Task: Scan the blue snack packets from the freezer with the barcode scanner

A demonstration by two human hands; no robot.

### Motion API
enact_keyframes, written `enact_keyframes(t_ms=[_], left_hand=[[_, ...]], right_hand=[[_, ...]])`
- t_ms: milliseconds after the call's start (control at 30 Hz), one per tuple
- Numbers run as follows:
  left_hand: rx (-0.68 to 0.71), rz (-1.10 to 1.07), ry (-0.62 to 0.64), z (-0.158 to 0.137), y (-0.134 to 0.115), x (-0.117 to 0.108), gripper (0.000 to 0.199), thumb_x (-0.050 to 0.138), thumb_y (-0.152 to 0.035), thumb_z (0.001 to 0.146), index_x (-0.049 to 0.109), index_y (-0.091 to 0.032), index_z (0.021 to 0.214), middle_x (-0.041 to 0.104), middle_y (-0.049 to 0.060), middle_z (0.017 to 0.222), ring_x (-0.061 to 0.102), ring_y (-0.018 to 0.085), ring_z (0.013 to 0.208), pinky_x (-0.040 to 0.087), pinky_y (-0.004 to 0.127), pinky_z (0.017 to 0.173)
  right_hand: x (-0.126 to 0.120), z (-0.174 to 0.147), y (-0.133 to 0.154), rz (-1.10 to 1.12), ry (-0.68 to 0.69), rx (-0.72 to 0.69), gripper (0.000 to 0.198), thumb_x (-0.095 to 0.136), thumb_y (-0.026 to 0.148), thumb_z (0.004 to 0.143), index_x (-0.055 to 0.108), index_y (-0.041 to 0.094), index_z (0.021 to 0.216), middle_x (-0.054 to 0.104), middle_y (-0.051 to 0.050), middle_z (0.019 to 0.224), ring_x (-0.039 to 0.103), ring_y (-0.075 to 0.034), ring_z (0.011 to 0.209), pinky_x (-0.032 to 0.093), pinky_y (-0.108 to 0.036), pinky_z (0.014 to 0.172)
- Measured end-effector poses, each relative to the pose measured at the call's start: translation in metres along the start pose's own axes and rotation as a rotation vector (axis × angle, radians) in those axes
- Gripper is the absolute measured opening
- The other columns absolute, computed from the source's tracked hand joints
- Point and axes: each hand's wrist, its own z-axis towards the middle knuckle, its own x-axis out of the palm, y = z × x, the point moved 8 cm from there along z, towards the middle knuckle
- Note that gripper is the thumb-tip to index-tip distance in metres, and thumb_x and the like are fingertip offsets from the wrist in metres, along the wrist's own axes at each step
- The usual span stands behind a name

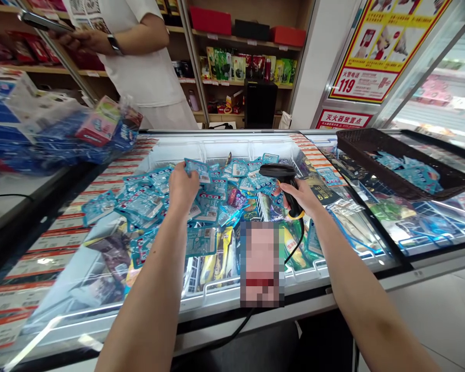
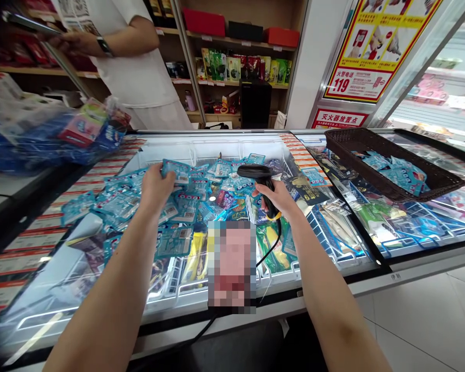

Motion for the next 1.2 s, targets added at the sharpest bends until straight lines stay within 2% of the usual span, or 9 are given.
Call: enact_keyframes(t_ms=[67, 200, 333, 533, 667, 767, 967, 1133, 1200], left_hand=[[-0.029, 0.066, -0.018, -0.005, 0.002, -0.003, 0.039, 0.049, -0.016, 0.081, 0.054, -0.003, 0.117, 0.063, 0.018, 0.104, 0.057, 0.03, 0.103, 0.043, 0.051, 0.096], [-0.042, 0.273, -0.039, -0.021, -0.003, -0.004, 0.03, 0.05, -0.018, 0.083, 0.059, -0.002, 0.107, 0.055, 0.027, 0.117, 0.051, 0.041, 0.114, 0.04, 0.057, 0.095], [0.15, 0.258, -0.121, -0.028, -0.026, -0.004, 0.041, 0.052, -0.019, 0.084, 0.054, -0.008, 0.124, 0.043, 0.024, 0.14, 0.035, 0.044, 0.131, 0.03, 0.064, 0.103], [0.649, 0.098, 0.223, -0.043, -0.089, 0.059, 0.045, 0.037, -0.023, 0.094, 0.05, -0.016, 0.136, 0.047, 0.011, 0.146, 0.041, 0.024, 0.137, 0.035, 0.044, 0.111], [0.768, 0.161, 0.406, -0.061, -0.116, 0.104, 0.049, 0.031, -0.018, 0.095, 0.043, -0.017, 0.142, 0.043, 0.008, 0.151, 0.037, 0.021, 0.14, 0.036, 0.04, 0.111], [0.811, 0.249, 0.481, -0.071, -0.124, 0.119, 0.049, 0.03, -0.014, 0.094, 0.047, -0.019, 0.14, 0.049, 0.008, 0.146, 0.048, 0.023, 0.131, 0.041, 0.039, 0.104], [0.735, 0.358, 0.383, -0.071, -0.123, 0.11, 0.041, 0.043, -0.03, 0.095, 0.055, -0.02, 0.132, 0.064, 0.014, 0.116, 0.059, 0.029, 0.109, 0.044, 0.042, 0.092], [0.724, 0.301, 0.411, -0.069, -0.116, 0.115, 0.047, 0.045, -0.037, 0.095, 0.047, -0.024, 0.14, 0.053, 0.011, 0.138, 0.047, 0.029, 0.126, 0.039, 0.043, 0.1], [0.731, 0.304, 0.436, -0.07, -0.115, 0.118, 0.048, 0.047, -0.04, 0.094, 0.047, -0.023, 0.139, 0.055, 0.011, 0.136, 0.048, 0.03, 0.124, 0.038, 0.044, 0.1]], right_hand=[[-0.001, 0.001, -0.002, 0.005, -0.008, 0.008, 0.036, 0.067, 0.051, 0.078, 0.06, 0.018, 0.091, 0.071, -0.007, 0.087, 0.055, -0.012, 0.043, 0.043, -0.027, 0.037], [-0.003, 0.003, -0.006, 0.024, -0.02, 0.012, 0.037, 0.068, 0.051, 0.078, 0.061, 0.019, 0.094, 0.072, -0.007, 0.086, 0.055, -0.013, 0.042, 0.042, -0.027, 0.036], [-0.005, 0.003, -0.007, 0.009, -0.025, 0.018, 0.037, 0.068, 0.052, 0.077, 0.063, 0.017, 0.091, 0.072, -0.008, 0.084, 0.055, -0.013, 0.041, 0.042, -0.027, 0.036], [-0.006, 0.003, -0.005, 0.013, -0.029, 0.004, 0.039, 0.068, 0.052, 0.076, 0.062, 0.018, 0.093, 0.072, -0.007, 0.087, 0.055, -0.012, 0.042, 0.043, -0.027, 0.036], [-0.008, 0.003, -0.002, 0.015, -0.035, -0.009, 0.04, 0.067, 0.052, 0.077, 0.062, 0.018, 0.097, 0.072, -0.007, 0.087, 0.056, -0.012, 0.043, 0.044, -0.027, 0.038], [-0.011, 0.003, -0.001, 0.011, -0.048, -0.007, 0.04, 0.066, 0.053, 0.078, 0.062, 0.018, 0.098, 0.072, -0.007, 0.086, 0.055, -0.012, 0.043, 0.044, -0.027, 0.038], [-0.014, 0.002, 0.002, -0.006, -0.063, -0.004, 0.037, 0.065, 0.053, 0.078, 0.061, 0.02, 0.095, 0.072, -0.007, 0.088, 0.055, -0.013, 0.044, 0.044, -0.027, 0.039], [-0.012, 0.002, 0.002, -0.026, -0.053, -0.003, 0.037, 0.064, 0.054, 0.078, 0.06, 0.02, 0.093, 0.072, -0.008, 0.088, 0.055, -0.012, 0.044, 0.044, -0.027, 0.039], [-0.011, 0.002, 0.001, -0.016, -0.039, -0.009, 0.038, 0.065, 0.054, 0.078, 0.06, 0.02, 0.093, 0.071, -0.007, 0.088, 0.055, -0.012, 0.044, 0.044, -0.027, 0.039]])
